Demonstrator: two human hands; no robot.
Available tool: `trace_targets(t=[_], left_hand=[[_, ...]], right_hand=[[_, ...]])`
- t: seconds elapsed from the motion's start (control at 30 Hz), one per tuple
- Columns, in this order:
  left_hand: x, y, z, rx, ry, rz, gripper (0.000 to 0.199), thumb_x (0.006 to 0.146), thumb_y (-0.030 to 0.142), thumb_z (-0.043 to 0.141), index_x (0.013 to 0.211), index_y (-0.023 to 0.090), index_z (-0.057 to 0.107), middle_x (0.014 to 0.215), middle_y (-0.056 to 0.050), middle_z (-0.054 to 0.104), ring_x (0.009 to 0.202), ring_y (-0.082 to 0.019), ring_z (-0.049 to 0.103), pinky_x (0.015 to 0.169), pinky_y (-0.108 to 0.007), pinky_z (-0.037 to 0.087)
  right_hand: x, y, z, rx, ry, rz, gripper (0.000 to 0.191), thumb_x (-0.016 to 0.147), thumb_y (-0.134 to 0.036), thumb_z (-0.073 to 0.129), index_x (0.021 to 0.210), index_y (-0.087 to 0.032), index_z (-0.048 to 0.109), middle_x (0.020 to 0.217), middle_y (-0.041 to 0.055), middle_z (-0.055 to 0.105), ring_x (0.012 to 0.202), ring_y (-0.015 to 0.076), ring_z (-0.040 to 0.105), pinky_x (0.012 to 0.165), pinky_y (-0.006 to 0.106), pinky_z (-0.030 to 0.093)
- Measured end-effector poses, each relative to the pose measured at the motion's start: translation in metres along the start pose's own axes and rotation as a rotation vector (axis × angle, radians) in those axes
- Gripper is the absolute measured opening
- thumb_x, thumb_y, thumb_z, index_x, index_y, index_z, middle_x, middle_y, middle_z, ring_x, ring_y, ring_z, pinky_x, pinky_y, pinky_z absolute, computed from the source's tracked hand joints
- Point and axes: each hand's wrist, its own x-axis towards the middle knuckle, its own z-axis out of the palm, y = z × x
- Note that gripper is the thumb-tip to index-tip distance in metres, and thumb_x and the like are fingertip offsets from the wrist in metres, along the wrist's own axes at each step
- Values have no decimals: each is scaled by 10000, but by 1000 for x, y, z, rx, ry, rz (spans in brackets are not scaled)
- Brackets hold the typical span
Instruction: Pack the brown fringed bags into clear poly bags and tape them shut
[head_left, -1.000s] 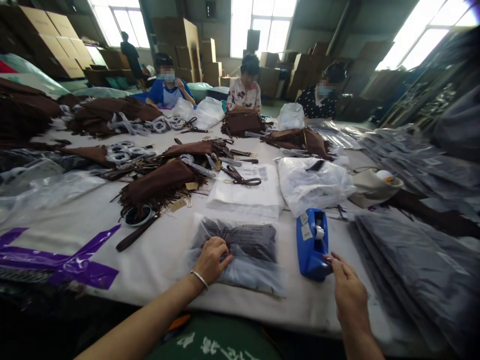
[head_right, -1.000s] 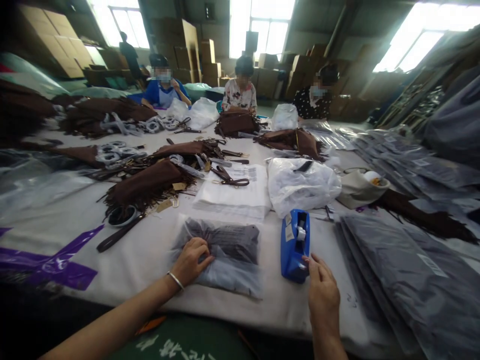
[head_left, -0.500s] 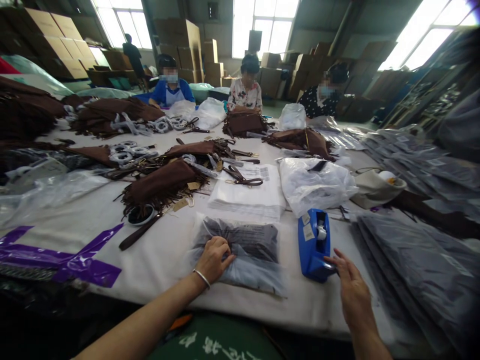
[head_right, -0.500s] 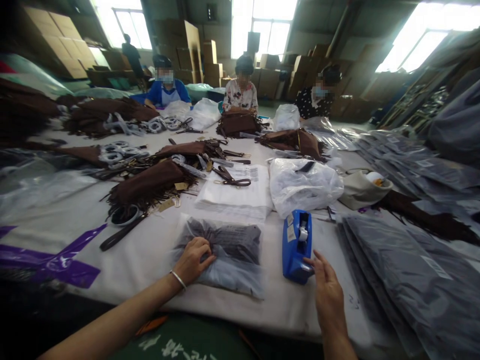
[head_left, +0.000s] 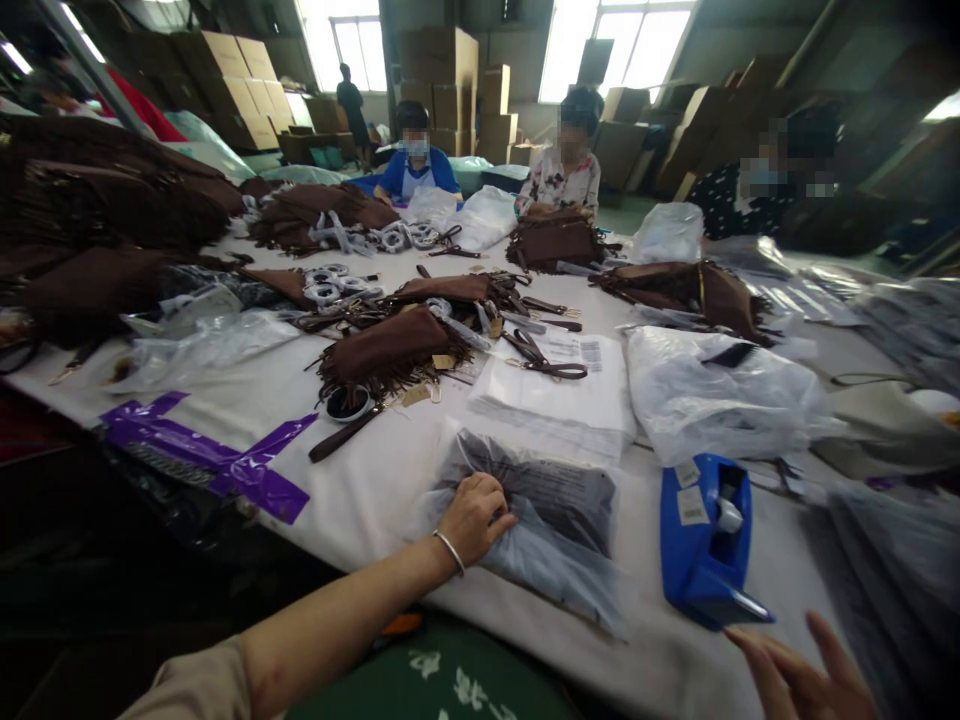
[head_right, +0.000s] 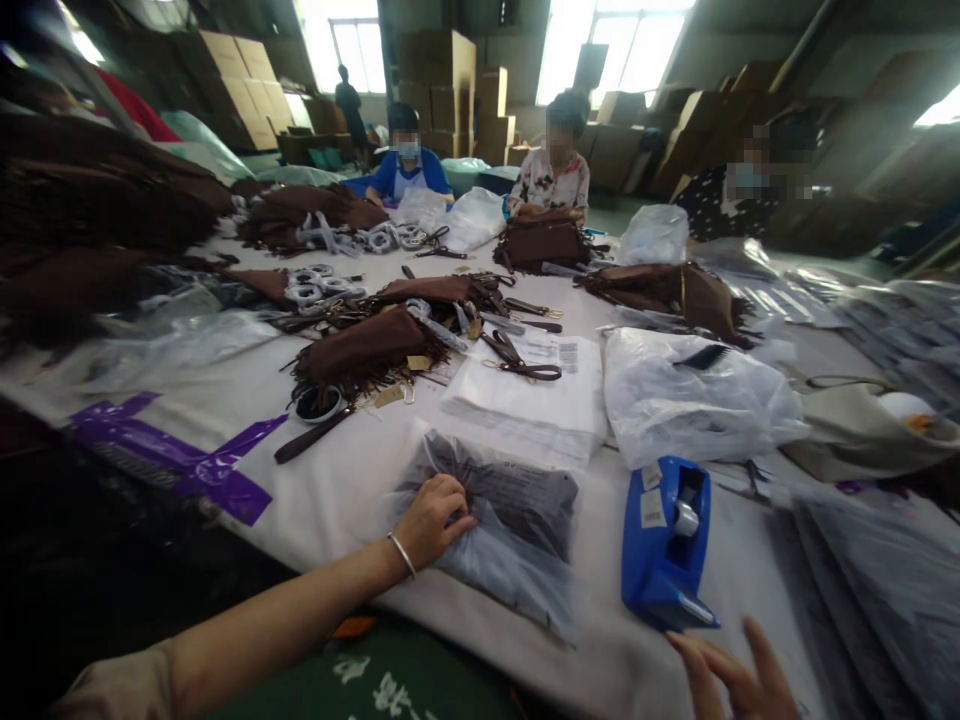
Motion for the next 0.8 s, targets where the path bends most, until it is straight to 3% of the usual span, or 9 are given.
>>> trace_targets(t=[0.07, 0.1, 0.17, 0.23, 0.37, 0.53, 0.63, 0.7, 0.8], left_hand=[[0, 0, 0, -3, 3, 1, 163, 791, 288, 684, 741, 176, 578, 905, -43, 590, 963, -217, 509, 897, -391, 397], [0, 0, 0, 1, 6, -1, 164, 794, 291, 680, 737, 176, 578, 900, -44, 590, 957, -217, 510, 893, -394, 397], [0, 1, 0, 17, 10, -5, 165, 799, 294, 672, 732, 177, 578, 895, -46, 589, 949, -219, 513, 896, -405, 393], [-1, 2, 0, 43, 8, 3, 159, 802, 295, 667, 739, 181, 576, 900, -43, 587, 962, -220, 510, 920, -419, 379], [-3, 3, 1, 112, -18, 36, 129, 823, 281, 638, 774, 187, 566, 921, -36, 578, 1003, -222, 490, 973, -434, 343], [-4, 3, 3, 137, -21, 37, 114, 830, 270, 624, 785, 187, 559, 930, -41, 564, 1004, -223, 479, 980, -446, 336], [-5, 4, 3, 120, -23, 47, 113, 826, 274, 630, 800, 190, 560, 939, -43, 559, 1007, -223, 476, 980, -441, 339], [-5, 3, 3, 111, -21, 47, 115, 828, 277, 631, 801, 189, 561, 942, -44, 560, 1010, -223, 478, 982, -438, 337], [-6, 0, 0, 73, -8, 33, 130, 818, 290, 648, 793, 187, 574, 935, -41, 570, 1009, -220, 484, 978, -428, 338]], right_hand=[[6, -32, 18, 47, -306, -240, 466, 820, -514, 518, 1236, -306, 532, 1081, 38, 639, 1030, 283, 587, 924, 491, 453], [10, -51, 31, 88, -455, -350, 524, 856, -441, 502, 1349, -290, 408, 1060, 31, 635, 1010, 239, 591, 947, 451, 443], [20, -83, 62, 69, -679, -636, 594, 887, -308, 467, 1438, -280, 245, 902, 9, 627, 925, 187, 586, 952, 401, 431], [31, -104, 93, -98, -770, -819, 682, 847, -201, 508, 1454, -286, 208, 836, 1, 603, 877, 182, 567, 957, 396, 413], [43, -110, 127, -337, -725, -902, 836, 741, -152, 628, 1458, -269, 215, 773, 15, 582, 818, 217, 544, 884, 389, 434], [48, -97, 118, -413, -534, -777, 805, 813, -288, 585, 1474, -259, 127, 776, 31, 605, 825, 255, 549, 810, 410, 435], [46, -91, 115, -319, -422, -725, 791, 827, -399, 564, 1472, -263, 127, 1062, 73, 622, 1066, 290, 515, 894, 448, 416], [43, -88, 119, -288, -441, -766, 810, 798, -435, 592, 1464, -272, 160, 1330, 77, 502, 1290, 315, 350, 1000, 491, 351], [43, -85, 126, -280, -466, -796, 760, 782, -417, 617, 1435, -267, 257, 1473, 62, 345, 1391, 324, 167, 1064, 537, 279]])
